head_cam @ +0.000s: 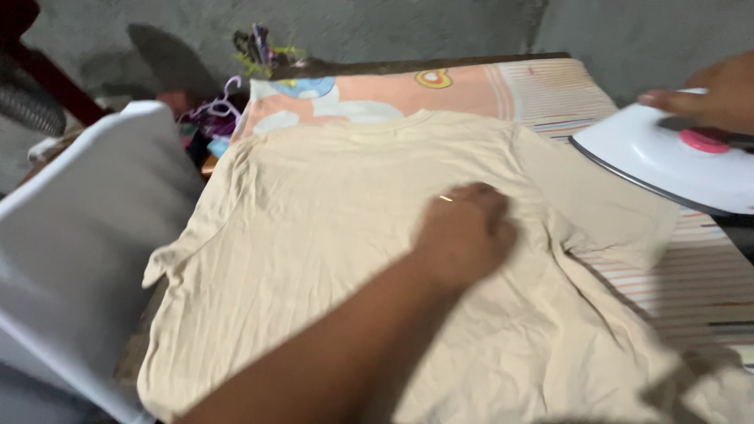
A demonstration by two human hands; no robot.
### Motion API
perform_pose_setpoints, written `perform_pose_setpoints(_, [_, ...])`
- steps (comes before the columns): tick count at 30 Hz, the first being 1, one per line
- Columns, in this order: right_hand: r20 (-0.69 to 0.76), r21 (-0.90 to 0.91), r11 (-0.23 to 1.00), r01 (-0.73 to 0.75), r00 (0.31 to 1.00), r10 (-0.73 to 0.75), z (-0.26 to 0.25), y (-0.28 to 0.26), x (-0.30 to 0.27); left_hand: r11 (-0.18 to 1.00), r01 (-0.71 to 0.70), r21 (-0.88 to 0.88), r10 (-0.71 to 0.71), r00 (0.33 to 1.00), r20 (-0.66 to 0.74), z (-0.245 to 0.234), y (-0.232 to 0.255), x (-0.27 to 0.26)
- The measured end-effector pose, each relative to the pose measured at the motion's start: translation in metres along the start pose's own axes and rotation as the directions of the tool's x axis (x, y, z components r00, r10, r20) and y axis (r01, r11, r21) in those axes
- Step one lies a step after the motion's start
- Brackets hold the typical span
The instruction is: The person irons a light-colored t-shirt on a patterned ironing board. They repeatedly smooth the fabric with one hand while moving a white electric iron with the other, then lift and reposition the shirt to continue ironing different areas.
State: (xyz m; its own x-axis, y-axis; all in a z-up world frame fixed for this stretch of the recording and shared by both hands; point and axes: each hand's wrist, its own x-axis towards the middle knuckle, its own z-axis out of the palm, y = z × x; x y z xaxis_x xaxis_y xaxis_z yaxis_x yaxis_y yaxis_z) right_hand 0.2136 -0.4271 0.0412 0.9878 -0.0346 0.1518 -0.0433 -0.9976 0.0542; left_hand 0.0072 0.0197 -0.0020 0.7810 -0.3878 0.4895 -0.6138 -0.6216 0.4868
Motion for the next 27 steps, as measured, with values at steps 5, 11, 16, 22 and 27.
perform_pose_setpoints(5, [0.161, -0.054, 0.998, -0.016, 0.987, 0.024, -0.058, -0.074, -0.045, 0.954, 0.136, 0.266, -0.179, 0.973, 0.144, -0.053, -0.048, -0.012])
perform_pose_setpoints(11, [0.106, -0.084, 0.980, 0.180, 0.980, -0.171, -0.137, -0.252, -0.155, 0.909, 0.207, 0.361, -0.299, 0.928, 0.223, -0.067, -0.051, -0.014])
perform_pose_setpoints(16, [-0.005, -0.149, 0.959, 0.239, 0.970, -0.243, -0.130, -0.291, -0.146, 0.870, 0.236, 0.432, -0.358, 0.905, 0.228, -0.085, -0.065, -0.032])
perform_pose_setpoints(22, [-0.071, -0.154, 0.978, 0.140, 0.986, -0.153, -0.113, -0.265, -0.106, 0.718, 0.351, 0.601, -0.508, 0.854, 0.109, -0.144, -0.135, -0.061])
perform_pose_setpoints(27, [0.105, -0.077, 0.913, 0.402, 0.913, -0.393, -0.118, -0.262, -0.121, 0.679, 0.449, 0.581, -0.573, 0.818, 0.037, -0.178, -0.170, -0.073])
